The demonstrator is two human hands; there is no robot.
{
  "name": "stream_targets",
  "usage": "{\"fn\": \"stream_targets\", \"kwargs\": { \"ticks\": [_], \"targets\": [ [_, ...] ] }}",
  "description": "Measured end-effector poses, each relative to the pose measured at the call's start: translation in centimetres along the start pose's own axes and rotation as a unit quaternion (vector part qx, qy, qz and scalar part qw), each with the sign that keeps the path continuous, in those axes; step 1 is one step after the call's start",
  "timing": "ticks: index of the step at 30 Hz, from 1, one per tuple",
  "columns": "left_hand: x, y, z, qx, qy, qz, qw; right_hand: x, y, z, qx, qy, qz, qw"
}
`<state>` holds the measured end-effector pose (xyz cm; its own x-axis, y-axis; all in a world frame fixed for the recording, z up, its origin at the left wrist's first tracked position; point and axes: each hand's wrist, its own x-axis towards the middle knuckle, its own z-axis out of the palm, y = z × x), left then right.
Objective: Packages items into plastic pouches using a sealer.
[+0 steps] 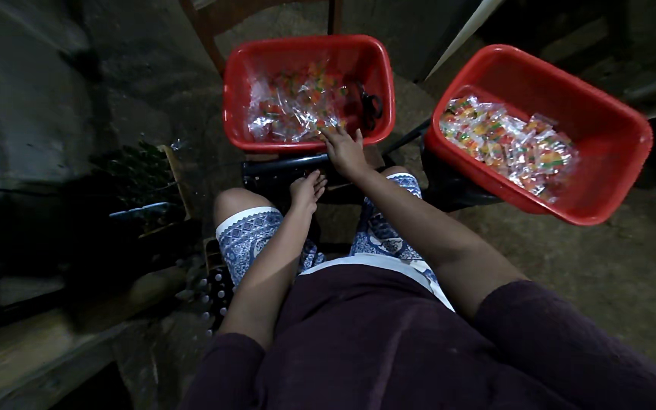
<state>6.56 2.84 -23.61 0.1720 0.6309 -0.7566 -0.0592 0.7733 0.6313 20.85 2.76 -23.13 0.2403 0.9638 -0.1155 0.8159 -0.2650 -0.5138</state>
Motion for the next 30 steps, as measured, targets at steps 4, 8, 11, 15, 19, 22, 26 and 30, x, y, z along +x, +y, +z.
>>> {"fn": "stream_targets", "kwargs": {
  "ticks": [4,8,11,15,19,22,26,30],
  "targets": [
    [0.0,-0.2,-0.1,0.003,0.003,-0.003,1.000,-0.2,0.5,0.9,-0.012,0.022,-0.006,1.000],
    [0.0,-0.4,-0.1,0.004,0.003,-0.003,1.000,-0.2,0.7,0.8,-0.009,0.029,-0.013,0.999],
    [-0.1,-0.5,-0.1,0.005,0.006,0.003,1.000,-0.2,0.8,1.1,-0.013,0.034,-0.018,0.999],
    [-0.2,-0.4,-0.1,0.003,0.012,0.008,1.000,-0.2,0.8,0.9,-0.010,0.027,-0.016,0.999],
    [0.0,-0.5,-0.1,0.007,0.011,0.014,1.000,0.0,0.4,0.3,-0.008,-0.001,-0.005,1.000],
    [0.1,-0.4,0.0,-0.002,0.010,0.018,1.000,0.2,-0.3,-1.6,0.034,-0.041,-0.015,0.998],
    [-0.1,-0.6,0.4,-0.019,0.017,0.041,0.999,-0.3,-1.4,-3.9,0.164,0.019,-0.102,0.981],
    [-2.9,-0.1,0.3,0.006,-0.034,0.068,0.997,-3.9,-1.1,-5.6,0.395,0.072,-0.115,0.909]
  ]
}}
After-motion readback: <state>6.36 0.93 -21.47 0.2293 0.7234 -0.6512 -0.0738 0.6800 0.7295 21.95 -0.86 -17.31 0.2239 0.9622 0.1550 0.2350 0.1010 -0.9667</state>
